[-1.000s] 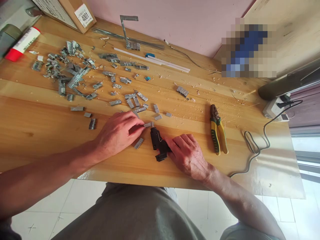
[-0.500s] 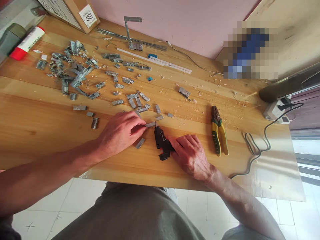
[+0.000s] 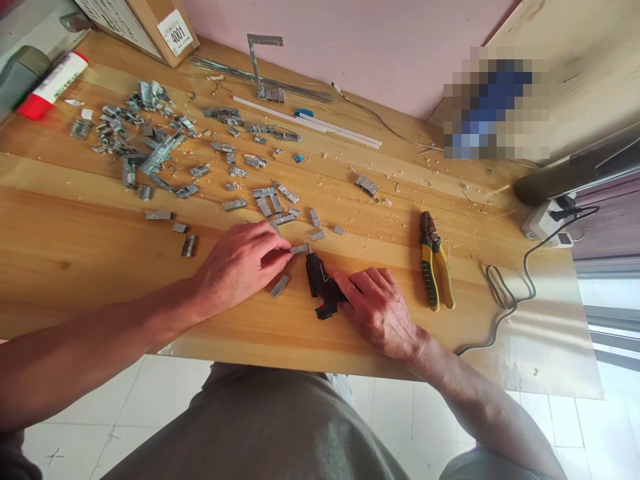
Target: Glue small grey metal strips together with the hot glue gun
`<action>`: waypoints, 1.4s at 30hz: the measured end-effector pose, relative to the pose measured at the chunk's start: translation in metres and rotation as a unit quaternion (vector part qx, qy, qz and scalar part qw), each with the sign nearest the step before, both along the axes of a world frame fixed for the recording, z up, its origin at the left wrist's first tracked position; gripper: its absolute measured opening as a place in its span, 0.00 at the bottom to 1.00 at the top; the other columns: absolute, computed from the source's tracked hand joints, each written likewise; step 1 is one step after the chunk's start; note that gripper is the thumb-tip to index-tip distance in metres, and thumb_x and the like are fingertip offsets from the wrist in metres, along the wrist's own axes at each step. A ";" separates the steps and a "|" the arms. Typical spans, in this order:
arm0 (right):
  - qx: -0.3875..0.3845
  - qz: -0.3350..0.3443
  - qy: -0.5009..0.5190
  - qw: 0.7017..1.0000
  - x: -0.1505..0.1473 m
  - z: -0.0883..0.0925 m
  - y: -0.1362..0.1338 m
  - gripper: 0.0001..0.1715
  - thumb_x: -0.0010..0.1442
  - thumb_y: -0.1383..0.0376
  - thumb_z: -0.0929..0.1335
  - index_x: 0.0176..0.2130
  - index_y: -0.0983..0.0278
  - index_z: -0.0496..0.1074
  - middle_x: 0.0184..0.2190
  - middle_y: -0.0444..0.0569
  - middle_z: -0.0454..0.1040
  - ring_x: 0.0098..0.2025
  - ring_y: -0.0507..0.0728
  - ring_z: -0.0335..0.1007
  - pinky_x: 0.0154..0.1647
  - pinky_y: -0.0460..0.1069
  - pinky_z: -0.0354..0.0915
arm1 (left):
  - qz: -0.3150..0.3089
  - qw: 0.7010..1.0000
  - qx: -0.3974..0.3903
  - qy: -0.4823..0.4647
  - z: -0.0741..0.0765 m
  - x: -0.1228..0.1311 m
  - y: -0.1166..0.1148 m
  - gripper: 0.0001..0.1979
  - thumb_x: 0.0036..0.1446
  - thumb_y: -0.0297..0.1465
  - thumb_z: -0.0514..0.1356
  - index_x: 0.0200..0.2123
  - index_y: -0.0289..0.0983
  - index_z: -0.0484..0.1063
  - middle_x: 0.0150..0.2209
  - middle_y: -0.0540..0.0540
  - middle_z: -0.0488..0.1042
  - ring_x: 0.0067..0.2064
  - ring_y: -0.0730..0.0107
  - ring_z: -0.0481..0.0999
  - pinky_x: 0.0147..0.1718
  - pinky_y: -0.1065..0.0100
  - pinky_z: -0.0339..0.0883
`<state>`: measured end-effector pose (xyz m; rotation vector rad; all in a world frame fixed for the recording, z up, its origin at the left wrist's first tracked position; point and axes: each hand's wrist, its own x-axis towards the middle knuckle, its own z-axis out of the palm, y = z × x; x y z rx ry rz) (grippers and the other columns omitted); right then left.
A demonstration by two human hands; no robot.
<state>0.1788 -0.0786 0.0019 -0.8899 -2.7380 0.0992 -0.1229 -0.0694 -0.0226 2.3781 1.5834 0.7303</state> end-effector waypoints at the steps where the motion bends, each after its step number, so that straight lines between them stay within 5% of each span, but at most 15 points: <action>1: -0.001 -0.002 0.001 1.000 0.001 0.001 0.000 0.20 0.76 0.68 0.66 0.64 0.67 0.73 0.41 0.52 0.80 0.41 0.60 0.72 0.44 0.56 0.66 | 0.001 1.000 -0.002 0.000 0.000 0.000 0.000 0.05 0.71 0.28 0.65 0.39 0.38 0.79 0.40 0.44 0.81 0.42 0.58 0.81 0.47 0.57 0.72; 10: 0.013 0.006 0.014 1.000 0.001 0.014 0.000 0.24 0.76 0.68 0.66 0.68 0.62 0.71 0.43 0.51 0.81 0.42 0.60 0.73 0.46 0.57 0.65 | -0.001 1.000 -0.012 -0.004 -0.002 -0.001 0.001 0.03 0.71 0.29 0.67 0.41 0.37 0.78 0.41 0.44 0.81 0.44 0.57 0.81 0.48 0.56 0.71; 42: 0.003 0.030 -0.015 0.999 -0.013 0.005 -0.002 0.19 0.77 0.67 0.67 0.64 0.64 0.74 0.41 0.51 0.81 0.41 0.60 0.73 0.45 0.56 0.65 | -0.019 0.999 -0.022 -0.018 -0.001 -0.005 0.000 0.10 0.74 0.24 0.58 0.40 0.39 0.78 0.40 0.44 0.80 0.44 0.59 0.81 0.48 0.58 0.71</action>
